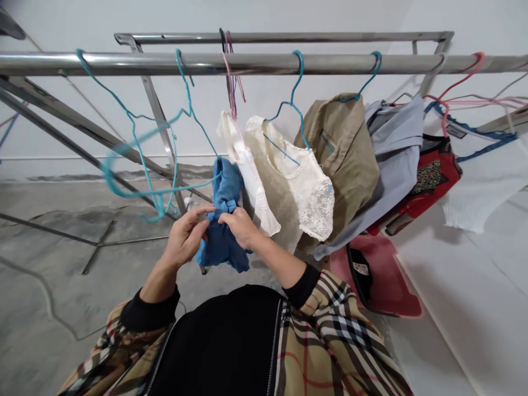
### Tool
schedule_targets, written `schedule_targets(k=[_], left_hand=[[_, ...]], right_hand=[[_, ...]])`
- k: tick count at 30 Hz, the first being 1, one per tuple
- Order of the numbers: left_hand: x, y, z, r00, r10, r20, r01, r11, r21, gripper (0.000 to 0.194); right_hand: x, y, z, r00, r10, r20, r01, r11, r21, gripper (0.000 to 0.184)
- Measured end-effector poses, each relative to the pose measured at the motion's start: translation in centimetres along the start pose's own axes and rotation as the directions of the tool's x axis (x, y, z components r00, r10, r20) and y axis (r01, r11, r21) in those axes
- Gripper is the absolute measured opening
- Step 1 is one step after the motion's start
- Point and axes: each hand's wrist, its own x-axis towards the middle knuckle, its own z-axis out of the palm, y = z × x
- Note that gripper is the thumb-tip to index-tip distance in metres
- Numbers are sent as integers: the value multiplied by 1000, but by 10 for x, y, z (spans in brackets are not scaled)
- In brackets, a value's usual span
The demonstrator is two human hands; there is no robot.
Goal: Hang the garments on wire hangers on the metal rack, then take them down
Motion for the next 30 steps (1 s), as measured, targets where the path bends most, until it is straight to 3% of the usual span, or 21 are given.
schedule_targets(k=[3,5,7,10,12,14,16,17,21,24,27,30], left_hand=[[-1,-3,2,993,-67,95,73,995,-68,31],[-1,-5,3,994,-67,82,71,996,-49,43],[-1,-7,5,994,2,113,-3,1000,8,68],[-5,-11,21,945,109,308,-113,994,-4,104],[-11,-13,38,895,127,428,-97,991,-91,94],[-17,-13,54,865,96,492,-23,988,-152,57],[-20,-11,66,859,52,510,40,985,-168,23],[-19,-8,69,865,43,500,53,983,-176,18],[-9,13,76,931,55,360,47,962,-269,17],[-1,37,89,950,81,303,26,942,-334,20],[6,62,108,913,165,373,-18,930,-366,18],[17,81,118,816,304,491,-121,921,-369,21]], right_hand=[[2,12,-6,997,72,-32,-70,996,59,10],[-1,16,-10,997,55,-61,-53,998,30,12],[-10,14,-13,997,22,-74,-26,999,-42,14],[-32,0,-18,999,-44,5,44,986,-159,9],[-48,-13,-21,989,-116,95,134,967,-214,6],[-64,-26,-29,971,-186,147,220,938,-266,7],[-78,-34,-43,958,-247,143,281,906,-317,9],[-85,-35,-53,954,-277,117,301,890,-344,13],[-109,-18,-93,945,-326,8,291,833,-470,45],[-125,15,-113,983,-180,39,171,811,-559,60],[-138,47,-124,996,-86,-35,48,796,-603,61],[-154,58,-140,953,-185,-238,13,813,-582,51]])
